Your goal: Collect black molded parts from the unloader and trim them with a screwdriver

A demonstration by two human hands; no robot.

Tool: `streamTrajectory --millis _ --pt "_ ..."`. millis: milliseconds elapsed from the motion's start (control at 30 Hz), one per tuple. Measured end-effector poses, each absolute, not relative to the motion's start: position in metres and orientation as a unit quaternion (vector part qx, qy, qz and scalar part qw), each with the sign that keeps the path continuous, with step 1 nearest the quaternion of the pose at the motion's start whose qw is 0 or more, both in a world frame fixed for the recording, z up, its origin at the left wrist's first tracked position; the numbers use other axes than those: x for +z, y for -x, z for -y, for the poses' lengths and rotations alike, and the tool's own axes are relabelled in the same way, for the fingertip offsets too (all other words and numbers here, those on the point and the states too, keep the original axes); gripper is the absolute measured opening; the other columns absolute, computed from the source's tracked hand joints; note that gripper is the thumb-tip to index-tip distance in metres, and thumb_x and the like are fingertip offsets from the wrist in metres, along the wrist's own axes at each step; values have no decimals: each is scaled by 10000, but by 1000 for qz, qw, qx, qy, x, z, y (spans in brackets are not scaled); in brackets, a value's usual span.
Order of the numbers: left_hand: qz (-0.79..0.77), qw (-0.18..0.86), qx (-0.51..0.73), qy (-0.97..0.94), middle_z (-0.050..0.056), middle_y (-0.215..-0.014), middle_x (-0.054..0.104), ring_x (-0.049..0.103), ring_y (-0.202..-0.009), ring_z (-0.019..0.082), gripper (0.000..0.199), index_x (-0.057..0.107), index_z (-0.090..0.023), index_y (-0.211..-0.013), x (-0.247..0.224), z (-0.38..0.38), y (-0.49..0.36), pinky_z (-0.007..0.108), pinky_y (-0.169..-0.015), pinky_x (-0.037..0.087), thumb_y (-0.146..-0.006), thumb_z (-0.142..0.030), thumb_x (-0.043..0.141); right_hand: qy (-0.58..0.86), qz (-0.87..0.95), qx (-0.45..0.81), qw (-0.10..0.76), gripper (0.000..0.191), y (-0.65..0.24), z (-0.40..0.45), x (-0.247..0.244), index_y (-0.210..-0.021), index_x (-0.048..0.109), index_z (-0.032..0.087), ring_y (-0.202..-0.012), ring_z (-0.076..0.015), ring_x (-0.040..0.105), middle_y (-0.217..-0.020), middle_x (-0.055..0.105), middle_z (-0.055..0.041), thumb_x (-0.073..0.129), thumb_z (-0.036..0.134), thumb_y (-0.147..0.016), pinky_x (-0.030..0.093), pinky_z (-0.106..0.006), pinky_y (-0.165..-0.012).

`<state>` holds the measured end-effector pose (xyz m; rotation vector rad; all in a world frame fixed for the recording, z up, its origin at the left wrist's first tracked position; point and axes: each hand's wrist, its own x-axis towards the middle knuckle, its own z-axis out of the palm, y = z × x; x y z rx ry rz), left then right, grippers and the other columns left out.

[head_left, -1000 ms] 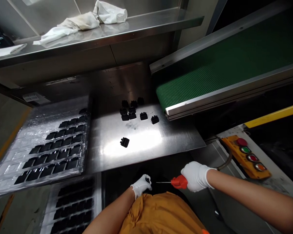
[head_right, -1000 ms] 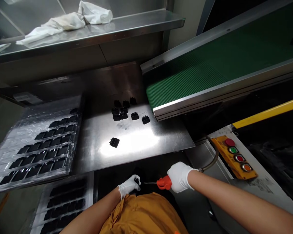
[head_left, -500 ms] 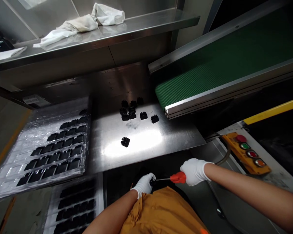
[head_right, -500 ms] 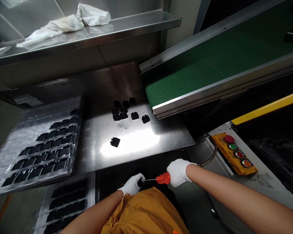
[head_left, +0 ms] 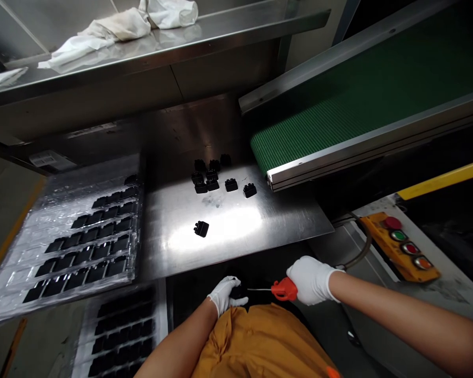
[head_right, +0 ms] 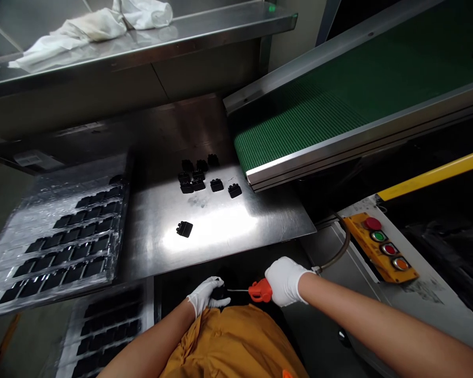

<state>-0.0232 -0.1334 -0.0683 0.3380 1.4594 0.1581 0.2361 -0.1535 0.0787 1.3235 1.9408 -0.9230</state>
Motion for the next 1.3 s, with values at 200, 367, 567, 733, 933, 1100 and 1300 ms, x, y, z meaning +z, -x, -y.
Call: streamTrajectory --millis 200,367,567,733,933,1100,1300 --pt "-682 718 123 -56 -22 -815 523 531 -668 89 67 536 -145 -922 -79 132 12 233 -588 520 -870 -131 576 -492 -743 -337 305 290 -224 151 74 -846 693 128 -746 -358 679 -793 699 -163 554 306 -664 463 -409 -626" --pt "-673 725 141 -38 -36 -767 555 549 -641 70 114 539 -163 -866 -79 130 10 209 -601 516 -835 -135 645 -484 -733 -353 322 311 -222 147 75 -859 705 118 -759 -369 682 -811 705 -183 566 302 -651 482 -423 -625" --pt "-592 800 74 -72 -73 -505 450 250 -347 6 364 591 -138 -722 -69 125 22 155 -340 126 -699 -449 778 -493 -714 -377 324 309 -240 140 83 -834 714 139 -738 -357 685 -790 708 -155 574 299 -610 466 -378 -576" --pt "-537 839 69 -57 -47 -611 544 229 -364 -8 302 565 -146 -731 -62 121 35 148 -353 119 -750 -408 715 -507 -709 -383 307 331 -251 134 92 -862 711 158 -724 -348 677 -793 702 -148 567 301 -602 439 -360 -551" --pt "-524 848 52 -59 -60 -505 428 222 -354 14 306 562 -149 -708 -56 120 35 147 -334 138 -806 -428 641 -512 -717 -377 286 312 -249 133 93 -851 712 167 -715 -335 673 -773 697 -137 559 312 -622 433 -356 -561" --pt "-551 823 82 -109 -4 -778 599 503 -552 40 265 570 -168 -802 -50 124 29 136 -476 424 -708 -303 777 -507 -716 -379 293 313 -249 138 90 -832 711 167 -695 -330 672 -758 695 -134 575 303 -586 441 -358 -558" --pt "-598 773 70 -200 -39 -739 535 556 -657 90 441 531 -184 -829 -51 130 25 329 -716 573 -562 -236 878 -509 -716 -375 295 299 -250 141 86 -795 704 160 -680 -339 670 -726 686 -130 576 286 -557 430 -357 -538"
